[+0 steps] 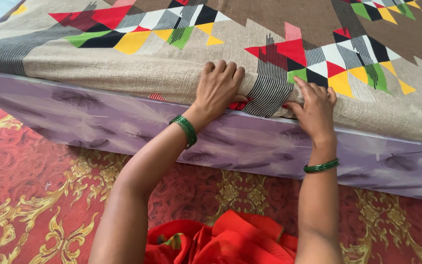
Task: The person covers a bed with a colorful geometric-patterned bedspread and tucks the edges into the purple bed frame by hand.
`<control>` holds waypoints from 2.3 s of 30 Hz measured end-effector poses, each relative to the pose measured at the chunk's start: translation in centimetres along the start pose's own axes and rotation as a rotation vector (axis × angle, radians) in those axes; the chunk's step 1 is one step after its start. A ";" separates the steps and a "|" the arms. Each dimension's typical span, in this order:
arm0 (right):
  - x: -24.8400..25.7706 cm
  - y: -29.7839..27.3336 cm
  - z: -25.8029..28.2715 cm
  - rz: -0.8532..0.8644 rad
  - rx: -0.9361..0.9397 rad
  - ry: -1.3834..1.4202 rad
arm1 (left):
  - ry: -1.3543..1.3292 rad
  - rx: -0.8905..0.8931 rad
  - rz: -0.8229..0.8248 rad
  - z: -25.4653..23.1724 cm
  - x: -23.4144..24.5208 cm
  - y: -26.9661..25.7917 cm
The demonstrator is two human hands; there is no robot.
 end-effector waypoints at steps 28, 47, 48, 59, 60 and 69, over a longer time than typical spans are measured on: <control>-0.1 -0.9 -0.1 0.076 0.072 0.039 | -0.142 0.049 0.167 2.0 1.6 -2.5; 0.1 -0.8 0.3 0.008 0.002 0.038 | -0.187 0.095 0.022 1.5 2.1 -3.4; 0.0 -0.8 0.2 0.012 -0.004 0.043 | -0.192 0.097 0.009 1.5 2.0 -3.4; 1.2 -1.8 -2.6 0.023 -0.021 -0.002 | -0.191 0.100 -0.019 1.3 2.0 -3.7; 0.9 -1.6 -2.6 0.022 -0.057 -0.005 | -0.192 0.102 -0.025 1.3 1.9 -3.7; 1.0 -1.7 -2.9 0.034 0.005 0.019 | -0.191 0.100 -0.060 1.3 1.7 -4.1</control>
Point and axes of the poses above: each hand's wrist, its own y-axis towards the middle knuckle, its own x-axis out of the back of the hand, z = x × y, the point moved 3 cm from there along y, towards the middle knuckle, and after that the axes turned 5 degrees about -x, right-handed, at the moved point
